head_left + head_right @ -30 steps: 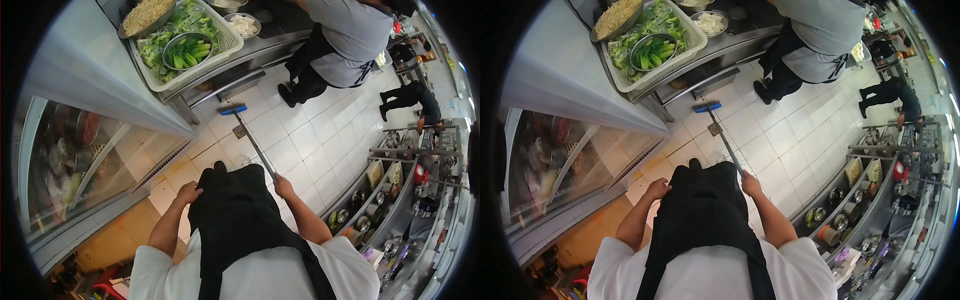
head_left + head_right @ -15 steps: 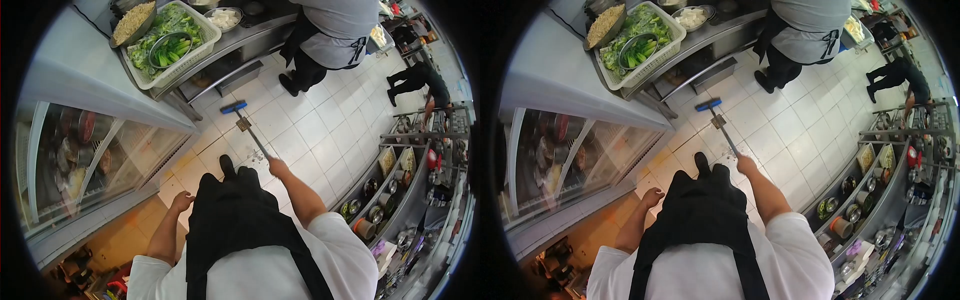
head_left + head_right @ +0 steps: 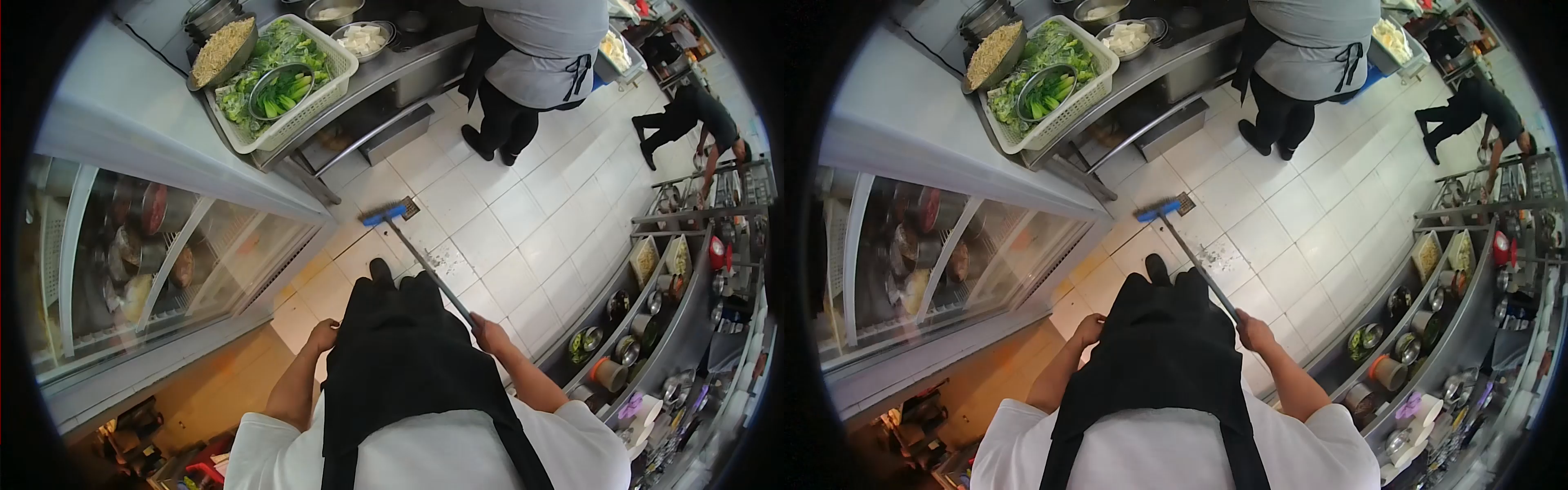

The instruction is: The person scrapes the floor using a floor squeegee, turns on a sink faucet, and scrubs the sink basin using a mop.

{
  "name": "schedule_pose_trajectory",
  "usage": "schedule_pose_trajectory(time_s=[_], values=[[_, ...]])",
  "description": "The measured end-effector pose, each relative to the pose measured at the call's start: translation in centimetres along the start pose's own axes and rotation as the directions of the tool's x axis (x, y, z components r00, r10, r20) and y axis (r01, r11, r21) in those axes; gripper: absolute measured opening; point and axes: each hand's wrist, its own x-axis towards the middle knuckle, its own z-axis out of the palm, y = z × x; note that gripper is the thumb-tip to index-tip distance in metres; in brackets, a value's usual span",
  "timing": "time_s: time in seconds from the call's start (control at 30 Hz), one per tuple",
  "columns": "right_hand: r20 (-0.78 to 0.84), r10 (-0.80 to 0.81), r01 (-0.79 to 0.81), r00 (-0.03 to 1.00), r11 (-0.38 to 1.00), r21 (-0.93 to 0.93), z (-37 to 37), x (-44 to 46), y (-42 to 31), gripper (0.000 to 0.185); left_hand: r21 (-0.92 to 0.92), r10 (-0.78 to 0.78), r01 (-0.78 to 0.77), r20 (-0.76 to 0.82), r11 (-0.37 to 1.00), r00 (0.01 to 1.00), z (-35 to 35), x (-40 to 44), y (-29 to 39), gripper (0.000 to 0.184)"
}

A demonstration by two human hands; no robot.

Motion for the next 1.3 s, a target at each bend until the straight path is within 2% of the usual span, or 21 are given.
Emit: schedule_pose_trajectory(time_s=[0.03, 0.1, 0.13, 0.2, 0.23, 0.3, 0.67, 0.77, 0.83, 0.87, 0.9, 0.93, 0.97, 1.03, 1.07, 1.13, 1.17, 1.2, 1.23, 1.27, 1.3], values=[[-0.033, -0.042, 0.044, 0.999, 0.998, 0.038, -0.3, 0.4, -0.9, 0.047, 0.043, 0.027, -0.027, -0.021, 0.999, 0.999, -0.5, 0.0, 0.5, 0.046], [0.271, 0.171, -0.252, 0.947, 0.921, 0.298, -4.1, -0.4, -4.7, 0.046, 0.112, 0.071, -0.064, -0.056, 0.992, 0.996, -2.4, -2.0, 2.5, 0.046], [0.271, 0.162, -0.246, 0.949, 0.917, 0.314, -3.6, -0.4, -4.0, 0.046, 0.059, 0.073, -0.07, -0.06, 0.996, 0.995, -3.4, -3.1, 3.8, 0.046], [-0.003, -0.05, 0.05, 0.999, 0.978, 0.202, -2.3, -0.9, -2.2, 0.045, 0.0, 0.086, -0.086, -0.105, 0.996, 0.991, -4.3, -3.6, 3.9, 0.046], [0.004, -0.054, 0.052, 0.999, 0.977, 0.209, -1.9, -0.5, -1.8, 0.045, 0.005, 0.077, -0.077, -0.107, 0.997, 0.991, -4.3, -3.7, 3.3, 0.046], [0.086, -0.057, 0.01, 0.995, 0.883, 0.468, -1.0, 0.2, -1.4, 0.044, -0.032, 0.04, -0.046, -0.175, 0.998, 0.984, -4.2, -4.6, 2.1, 0.045], [-0.139, -0.245, 0.268, 0.959, 0.945, 0.187, 2.7, 17.5, -7.9, 0.053, -0.131, -0.15, 0.146, -0.023, 0.981, 0.988, 1.6, -10.9, -5.8, 0.037], [-0.203, -0.316, 0.354, 0.927, 0.916, 0.188, 3.8, 20.1, -9.7, 0.053, 0.139, -0.098, 0.11, -0.095, 0.984, 0.991, -1.1, -12.1, -1.1, 0.037], [-0.258, -0.37, 0.422, 0.893, 0.887, 0.188, 2.0, 19.5, -11.8, 0.053, 0.176, -0.033, 0.052, -0.108, 0.983, 0.994, -3.1, -10.6, 2.1, 0.039], [-0.005, -0.311, 0.276, 0.951, 0.836, 0.474, -1.1, 17.0, -13.4, 0.052, 0.201, 0.026, -0.002, -0.12, 0.98, 0.992, -4.0, -9.9, 3.8, 0.041], [0.258, -0.298, 0.043, 0.919, 0.727, 0.685, -3.4, 14.8, -14.6, 0.052, 0.195, 0.067, -0.039, -0.135, 0.98, 0.989, -4.8, -9.4, 6.5, 0.042], [0.278, -0.342, -0.045, 0.898, 0.557, 0.829, -4.3, 13.8, -15.2, 0.051, 0.191, 0.11, -0.08, -0.149, 0.978, 0.983, -5.4, -8.3, 9.4, 0.043], [0.272, -0.334, -0.048, 0.902, 0.549, 0.835, -4.6, 13.5, -15.7, 0.051, 0.183, 0.178, -0.149, -0.154, 0.972, 0.972, -5.6, -6.4, 11.1, 0.042], [0.154, -0.516, -0.211, 0.843, -0.053, 0.976, -5.2, 13.4, -16.9, 0.05, 0.21, 0.327, -0.292, -0.159, 0.933, 0.931, -6.3, -3.0, 14.8, 0.049], [0.155, -0.516, -0.212, 0.843, -0.054, 0.976, -5.9, 13.4, -17.8, 0.05, 0.247, 0.408, -0.365, -0.152, 0.898, 0.9, -6.8, -1.4, 17.0, 0.056], [-0.177, -0.581, 0.004, 0.794, -0.288, 0.958, -7.9, 13.0, -19.8, 0.05, 0.328, 0.477, -0.385, -0.274, 0.863, 0.835, -7.6, 2.0, 20.7, 0.069], [-0.182, -0.58, 0.007, 0.794, -0.29, 0.957, -8.7, 12.6, -20.9, 0.05, 0.378, 0.581, -0.454, -0.369, 0.807, 0.725, -8.1, 3.4, 22.6, 0.073], [-0.332, -0.463, 0.437, 0.822, 0.139, 0.889, -9.5, 12.1, -22.1, 0.052, 0.437, 0.672, -0.511, -0.446, 0.74, 0.591, -8.9, 4.7, 24.1, 0.078], [-0.506, -0.409, 0.646, 0.759, 0.57, 0.508, -10.0, 11.7, -23.2, 0.055, 0.442, 0.68, -0.518, -0.436, 0.732, 0.589, -9.8, 6.2, 25.1, 0.078], [-0.662, -0.348, 0.699, 0.664, 0.604, 0.384, -10.3, 11.5, -24.1, 0.039, 0.482, 0.707, -0.519, -0.439, 0.706, 0.554, -10.5, 7.9, 25.9, 0.07], [-0.67, -0.336, 0.695, 0.662, 0.611, 0.38, -10.1, 11.8, -24.7, 0.039, 0.52, 0.735, -0.521, -0.439, 0.677, 0.518, -11.0, 8.9, 26.8, 0.062]])
